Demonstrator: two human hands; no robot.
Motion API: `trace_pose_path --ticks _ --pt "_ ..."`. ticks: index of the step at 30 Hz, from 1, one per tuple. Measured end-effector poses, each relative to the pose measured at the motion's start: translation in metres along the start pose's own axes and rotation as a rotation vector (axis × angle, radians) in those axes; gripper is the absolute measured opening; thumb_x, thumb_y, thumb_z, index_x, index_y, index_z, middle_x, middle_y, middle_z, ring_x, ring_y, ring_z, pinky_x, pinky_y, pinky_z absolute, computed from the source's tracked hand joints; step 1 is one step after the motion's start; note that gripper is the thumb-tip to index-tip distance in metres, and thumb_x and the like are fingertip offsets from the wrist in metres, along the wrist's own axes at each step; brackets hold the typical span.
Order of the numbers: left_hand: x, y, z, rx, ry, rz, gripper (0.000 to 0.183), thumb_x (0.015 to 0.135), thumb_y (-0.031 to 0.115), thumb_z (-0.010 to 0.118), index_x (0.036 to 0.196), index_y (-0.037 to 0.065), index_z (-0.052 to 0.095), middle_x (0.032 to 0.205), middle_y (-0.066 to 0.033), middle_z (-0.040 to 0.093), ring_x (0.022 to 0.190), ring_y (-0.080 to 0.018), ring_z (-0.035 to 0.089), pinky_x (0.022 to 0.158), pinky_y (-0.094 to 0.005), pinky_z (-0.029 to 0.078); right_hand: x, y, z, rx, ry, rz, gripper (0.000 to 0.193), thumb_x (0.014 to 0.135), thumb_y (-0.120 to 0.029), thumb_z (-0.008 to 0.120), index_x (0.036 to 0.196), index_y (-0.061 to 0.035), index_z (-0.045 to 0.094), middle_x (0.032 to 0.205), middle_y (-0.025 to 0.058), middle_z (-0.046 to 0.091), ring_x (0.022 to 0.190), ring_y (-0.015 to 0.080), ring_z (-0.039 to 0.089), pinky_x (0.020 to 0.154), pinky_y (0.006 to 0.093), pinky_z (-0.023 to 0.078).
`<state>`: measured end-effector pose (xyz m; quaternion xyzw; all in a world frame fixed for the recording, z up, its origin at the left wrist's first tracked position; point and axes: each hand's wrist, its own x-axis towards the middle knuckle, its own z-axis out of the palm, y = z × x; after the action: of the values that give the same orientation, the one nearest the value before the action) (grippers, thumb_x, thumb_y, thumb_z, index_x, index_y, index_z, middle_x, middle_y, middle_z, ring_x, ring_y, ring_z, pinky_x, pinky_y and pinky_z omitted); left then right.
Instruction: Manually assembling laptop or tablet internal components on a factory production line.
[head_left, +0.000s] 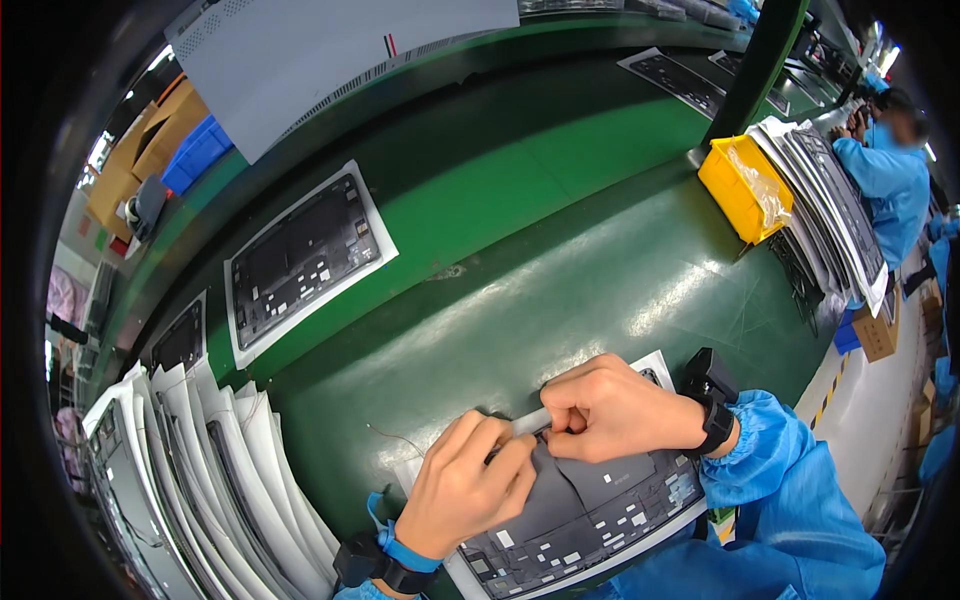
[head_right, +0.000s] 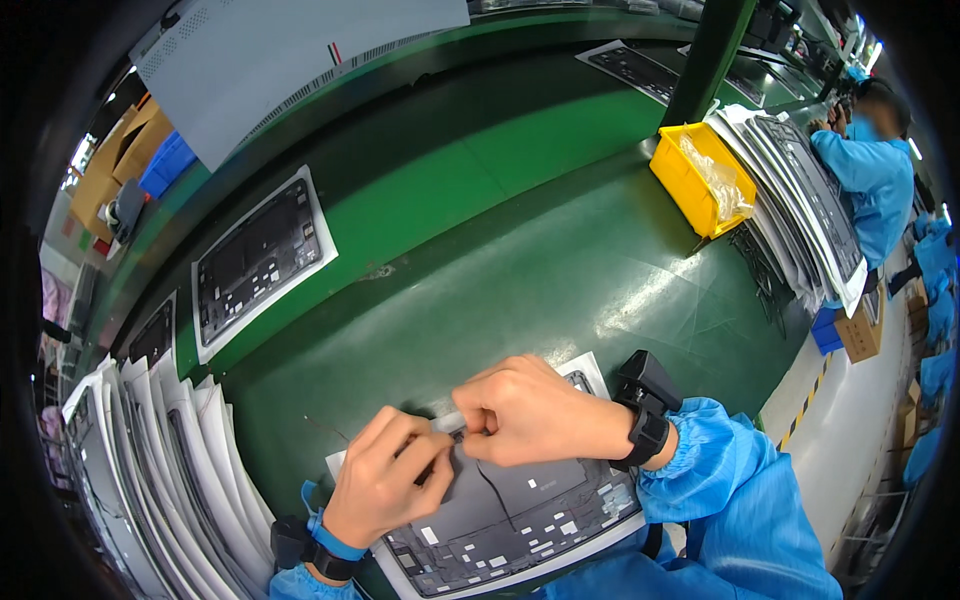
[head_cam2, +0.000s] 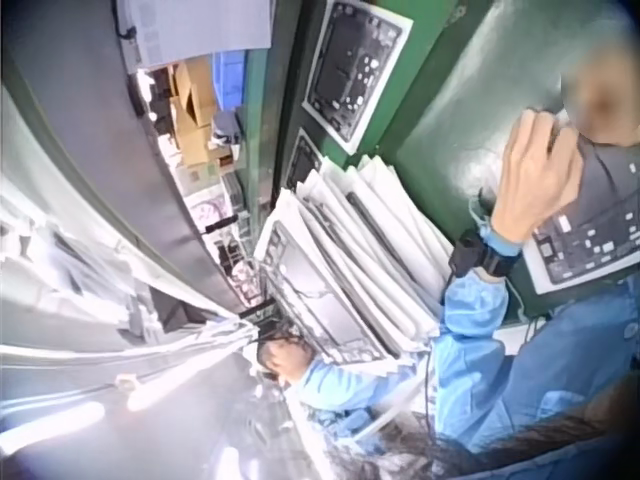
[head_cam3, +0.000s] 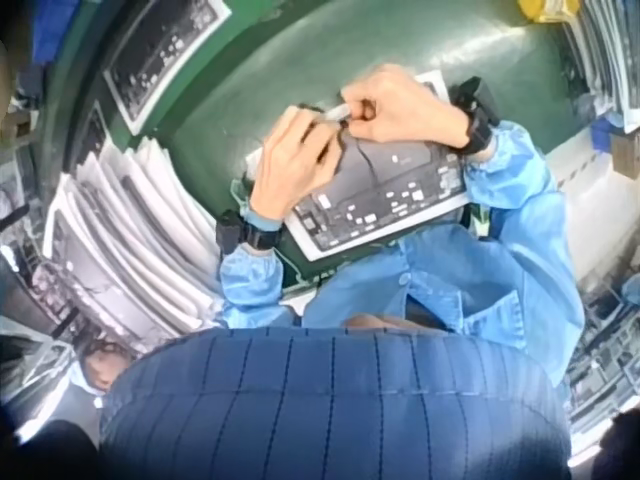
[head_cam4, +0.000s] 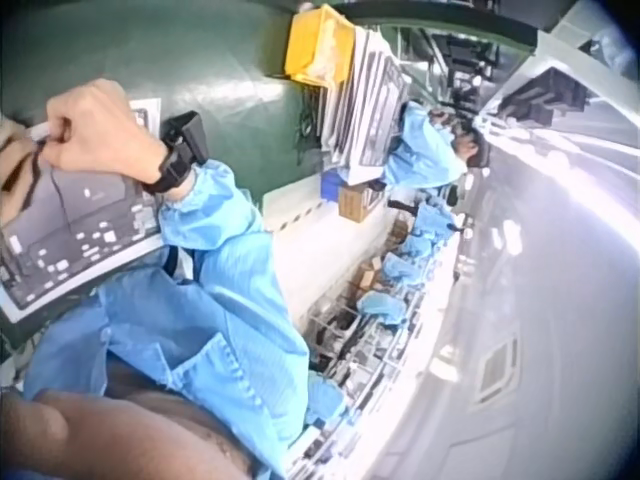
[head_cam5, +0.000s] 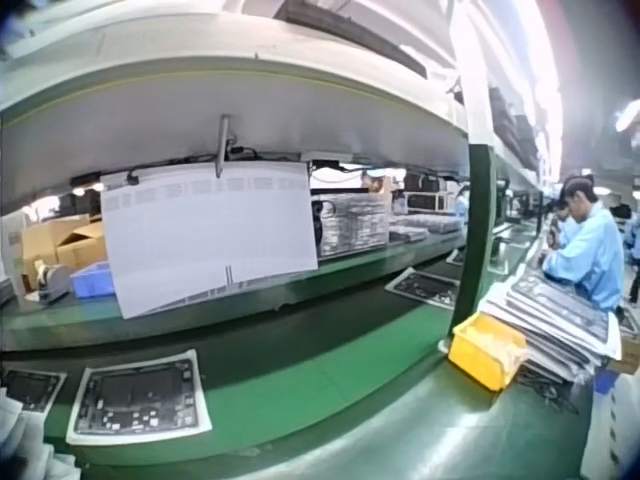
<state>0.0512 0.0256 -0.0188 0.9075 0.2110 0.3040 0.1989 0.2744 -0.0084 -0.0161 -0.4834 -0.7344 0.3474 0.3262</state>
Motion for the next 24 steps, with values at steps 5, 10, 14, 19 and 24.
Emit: trace_pose_path --ticks 5,10,14,19,24 --pt "0.004 -0.001 0.006 -0.082 0.033 -0.069 0.018 0.07 -0.005 0.078 0.084 0.0 0.067 0.081 -0.0079 0.062 0.07 -0.0256 0.058 0.061 -0.0364 0.052 0.0 0.003 -0.001 0.005 0.005 0.003 0.019 0.069 -0.007 0.074 0.064 -0.0038 0.056 0.06 0.0104 0.061 0.053 0.0308 0.061 0.05 0.0407 0.045" --pt "0.008 0.0 0.012 -0.063 0.039 -0.092 0.02 0.068 -0.005 0.079 0.081 0.001 0.066 0.078 -0.0083 0.063 0.069 -0.0258 0.06 0.06 -0.0366 0.051 -0.001 0.004 -0.005 0.009 -0.012 0.013 0.02 0.07 -0.008 0.075 0.065 -0.0042 0.057 0.06 0.0103 0.061 0.053 0.0306 0.062 0.049 0.04 0.045" --pt "0.006 0.001 0.017 -0.011 0.054 -0.089 0.02 0.068 -0.005 0.079 0.08 0.0 0.064 0.076 -0.0085 0.057 0.068 -0.0266 0.057 0.059 -0.0376 0.05 -0.001 0.006 -0.006 0.05 -0.003 0.002 0.019 0.071 -0.007 0.075 0.067 -0.0037 0.057 0.06 0.0104 0.062 0.054 0.0301 0.062 0.05 0.0394 0.046" --pt "0.012 -0.002 0.017 -0.091 0.036 -0.09 0.022 0.066 -0.006 0.081 0.08 0.001 0.066 0.077 -0.0092 0.064 0.067 -0.0258 0.061 0.059 -0.0365 0.051 -0.002 0.01 -0.009 0.032 0.009 -0.012 0.019 0.071 -0.006 0.075 0.067 -0.0033 0.057 0.06 0.0103 0.062 0.054 0.0296 0.063 0.05 0.0387 0.046" --pt "0.012 -0.004 0.018 -0.056 0.041 -0.065 0.021 0.066 -0.006 0.081 0.079 0.001 0.066 0.076 -0.0091 0.064 0.067 -0.0257 0.061 0.058 -0.0358 0.051 -0.001 0.009 -0.011 0.079 -0.012 0.019 0.019 0.071 -0.007 0.075 0.067 -0.0033 0.057 0.059 0.0102 0.062 0.054 0.0297 0.063 0.05 0.0388 0.046"
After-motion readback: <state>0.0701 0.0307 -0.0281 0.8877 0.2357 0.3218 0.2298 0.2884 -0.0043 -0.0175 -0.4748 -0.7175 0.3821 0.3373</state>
